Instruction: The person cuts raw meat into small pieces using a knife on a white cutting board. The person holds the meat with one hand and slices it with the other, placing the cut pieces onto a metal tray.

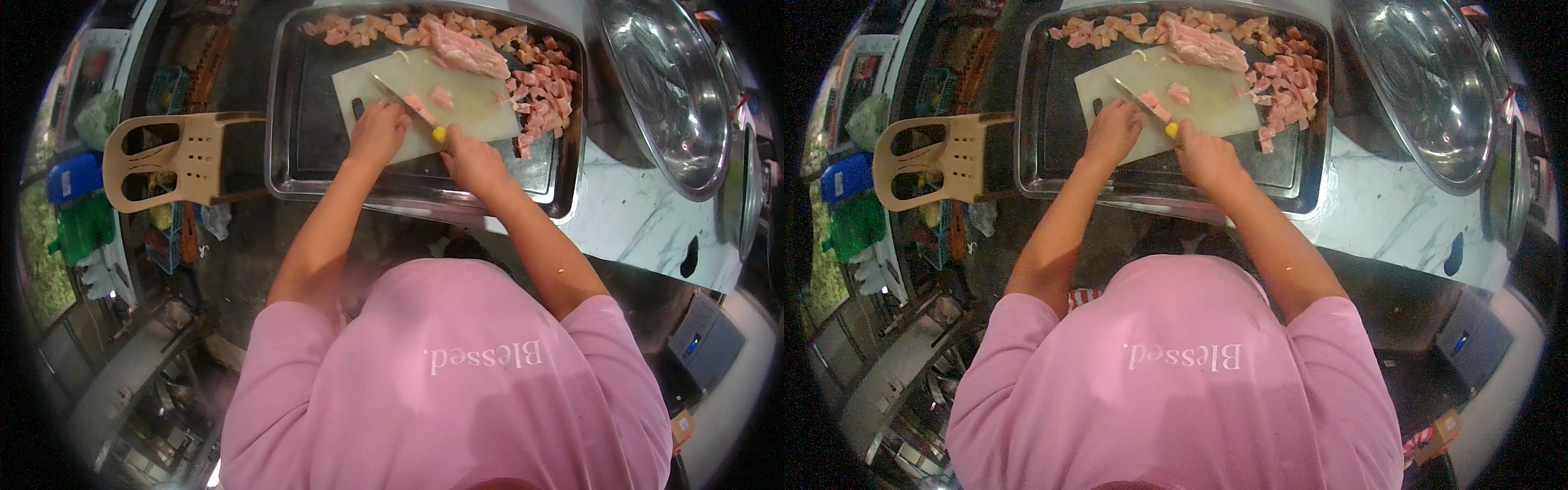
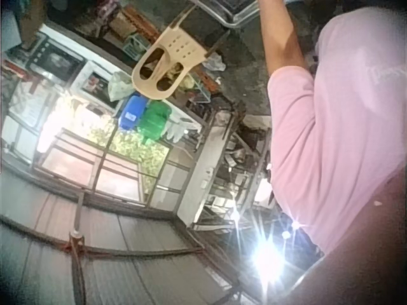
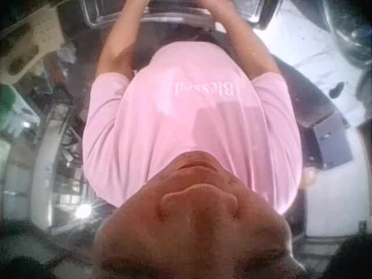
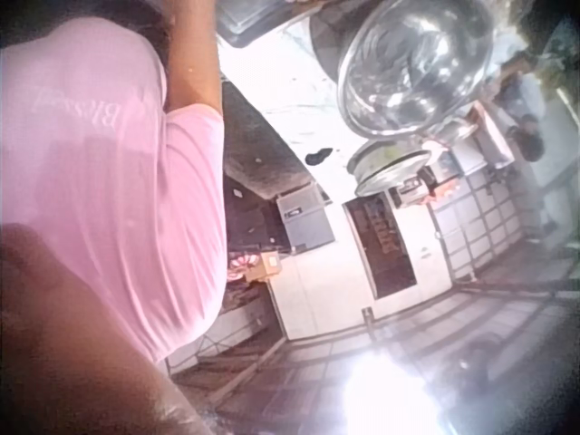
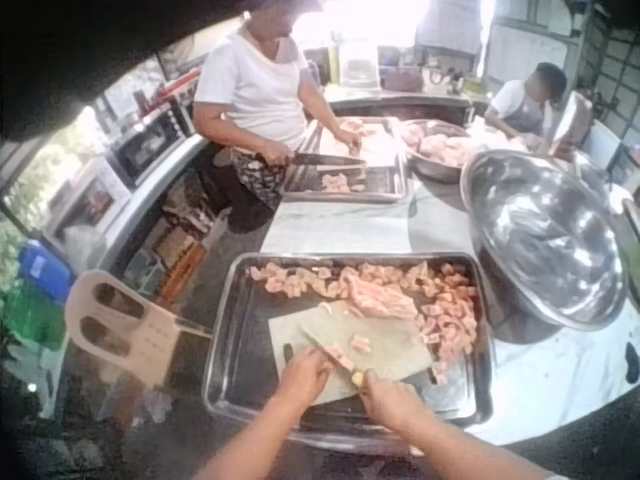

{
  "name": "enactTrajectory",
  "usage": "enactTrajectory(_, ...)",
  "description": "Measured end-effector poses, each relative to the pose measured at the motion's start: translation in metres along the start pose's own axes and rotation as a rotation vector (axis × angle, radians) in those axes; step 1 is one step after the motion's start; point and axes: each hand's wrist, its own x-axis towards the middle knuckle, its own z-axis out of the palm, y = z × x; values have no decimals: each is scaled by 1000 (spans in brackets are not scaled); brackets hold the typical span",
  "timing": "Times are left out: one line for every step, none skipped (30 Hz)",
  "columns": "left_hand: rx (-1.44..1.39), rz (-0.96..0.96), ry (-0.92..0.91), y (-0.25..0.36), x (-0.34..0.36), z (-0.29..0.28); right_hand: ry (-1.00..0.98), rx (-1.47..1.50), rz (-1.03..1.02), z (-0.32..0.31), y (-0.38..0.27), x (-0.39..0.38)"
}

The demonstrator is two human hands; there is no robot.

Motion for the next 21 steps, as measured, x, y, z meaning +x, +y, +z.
enactTrajectory(13,15,54,-3,-4,-2,28,-13,3,-2,1,3)
enactTrajectory(23,27,108,-8,-9,-2,72,-2,40,-5,7,3)
enactTrajectory(33,40,162,-11,-12,-2,116,9,79,-10,19,1)
enactTrajectory(9,10,128,-11,-13,-3,158,17,116,-16,29,-3)
enactTrajectory(-16,-18,95,-13,-11,-3,164,-22,94,-25,35,-7)
enactTrajectory(-41,-46,61,-14,-8,-3,166,-1,83,-28,33,-12)
enactTrajectory(-69,-43,76,-13,-4,-1,170,19,68,-33,28,-20)
enactTrajectory(-98,-38,90,-9,2,4,175,37,55,-36,24,-27)
enactTrajectory(-127,-32,104,-6,7,7,149,45,24,-35,21,-32)
enactTrajectory(-88,-24,98,-3,11,7,125,55,1,-33,17,-37)
enactTrajectory(-49,-16,94,1,16,6,100,65,-23,-30,13,-42)
enactTrajectory(-10,-9,89,3,19,6,59,48,-8,-29,10,-47)
enactTrajectory(-3,-12,57,3,22,6,18,33,2,-28,6,-50)
enactTrajectory(4,-16,25,2,24,6,-24,17,11,-27,4,-53)
enactTrajectory(12,-21,-6,1,25,6,-38,11,18,-20,8,-55)
enactTrajectory(-4,-8,-5,-1,25,8,-43,2,15,-17,9,-54)
enactTrajectory(-19,4,-4,-2,24,10,-49,-6,11,-14,10,-53)
enactTrajectory(-34,15,-2,-4,24,12,-55,-15,6,-12,11,-51)
enactTrajectory(-55,22,14,-3,24,13,-42,11,-1,-6,12,-44)
enactTrajectory(-77,28,31,-1,23,12,-29,38,-10,-1,13,-30)
enactTrajectory(-98,35,49,2,22,11,-15,63,-19,2,13,-19)
